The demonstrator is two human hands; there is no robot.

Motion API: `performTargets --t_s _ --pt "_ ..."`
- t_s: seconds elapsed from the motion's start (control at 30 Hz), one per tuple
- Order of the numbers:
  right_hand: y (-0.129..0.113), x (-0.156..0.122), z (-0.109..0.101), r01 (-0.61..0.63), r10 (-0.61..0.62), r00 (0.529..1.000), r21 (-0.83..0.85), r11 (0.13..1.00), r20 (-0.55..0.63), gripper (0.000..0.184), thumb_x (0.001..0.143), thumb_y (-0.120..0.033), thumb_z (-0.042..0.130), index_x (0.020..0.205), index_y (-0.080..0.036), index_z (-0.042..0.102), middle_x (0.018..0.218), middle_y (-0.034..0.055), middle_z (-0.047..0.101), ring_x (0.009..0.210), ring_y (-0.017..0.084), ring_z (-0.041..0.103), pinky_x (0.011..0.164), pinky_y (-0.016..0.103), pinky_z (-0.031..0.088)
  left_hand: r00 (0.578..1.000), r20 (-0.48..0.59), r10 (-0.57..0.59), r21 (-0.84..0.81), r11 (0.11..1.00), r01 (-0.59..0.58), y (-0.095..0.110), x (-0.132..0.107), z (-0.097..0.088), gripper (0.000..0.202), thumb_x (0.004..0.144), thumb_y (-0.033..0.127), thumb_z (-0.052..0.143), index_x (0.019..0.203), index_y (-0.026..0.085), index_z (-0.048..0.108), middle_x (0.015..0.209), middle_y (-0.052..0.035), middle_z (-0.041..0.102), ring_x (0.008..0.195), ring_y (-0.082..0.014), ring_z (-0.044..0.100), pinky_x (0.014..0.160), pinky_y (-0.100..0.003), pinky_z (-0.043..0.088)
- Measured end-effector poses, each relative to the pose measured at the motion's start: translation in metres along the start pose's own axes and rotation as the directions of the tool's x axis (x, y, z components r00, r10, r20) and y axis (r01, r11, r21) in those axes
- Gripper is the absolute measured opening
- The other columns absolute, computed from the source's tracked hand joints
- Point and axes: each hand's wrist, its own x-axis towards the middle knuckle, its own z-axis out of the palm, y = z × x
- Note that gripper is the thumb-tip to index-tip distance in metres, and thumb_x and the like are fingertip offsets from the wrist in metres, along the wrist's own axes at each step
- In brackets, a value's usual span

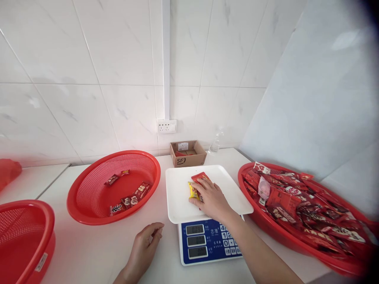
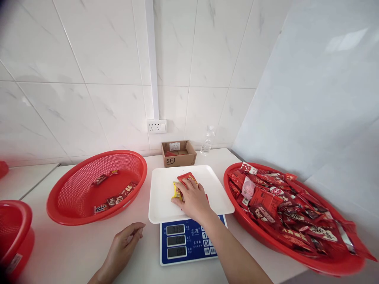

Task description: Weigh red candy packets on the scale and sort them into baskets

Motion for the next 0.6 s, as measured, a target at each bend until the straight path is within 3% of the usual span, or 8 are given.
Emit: performTargets --t_s 0.4,0.6 --pt "0.007 -0.009 -0.005 0.117 -0.114 0.992 0.062 0.991 -0.054 0.056 0.08 -0.054 0.054 0.13 -0.028 0.05 0.134 0.0092 0.05 0.126 0.027 0.042 0.104 0.053 0.031 1.0 -0.008 0.013 0.003 1.0 -0.013 0.003 -0.001 -0.001 0.024 0.085 0.038 0.049 0.09 0.022 0.066 0.079 -0.0021 0.069 0.069 -0.0155 0.064 0.064 -0.024 0.052" --pt "0.049 -0.033 -0.025 -0.02 0.048 0.971 0.12 0.993 -0.233 0.052 0.087 -0.054 0.039 0.127 -0.024 0.053 0.132 0.0101 0.053 0.123 0.027 0.047 0.103 0.049 0.036 0.998 -0.052 0.04 0.0 0.999 -0.04 0.004 -0.001 -0.002 0.024 0.083 0.038 0.051 0.088 0.022 0.067 0.073 -0.002 0.068 0.066 -0.0156 0.063 0.061 -0.024 0.052"
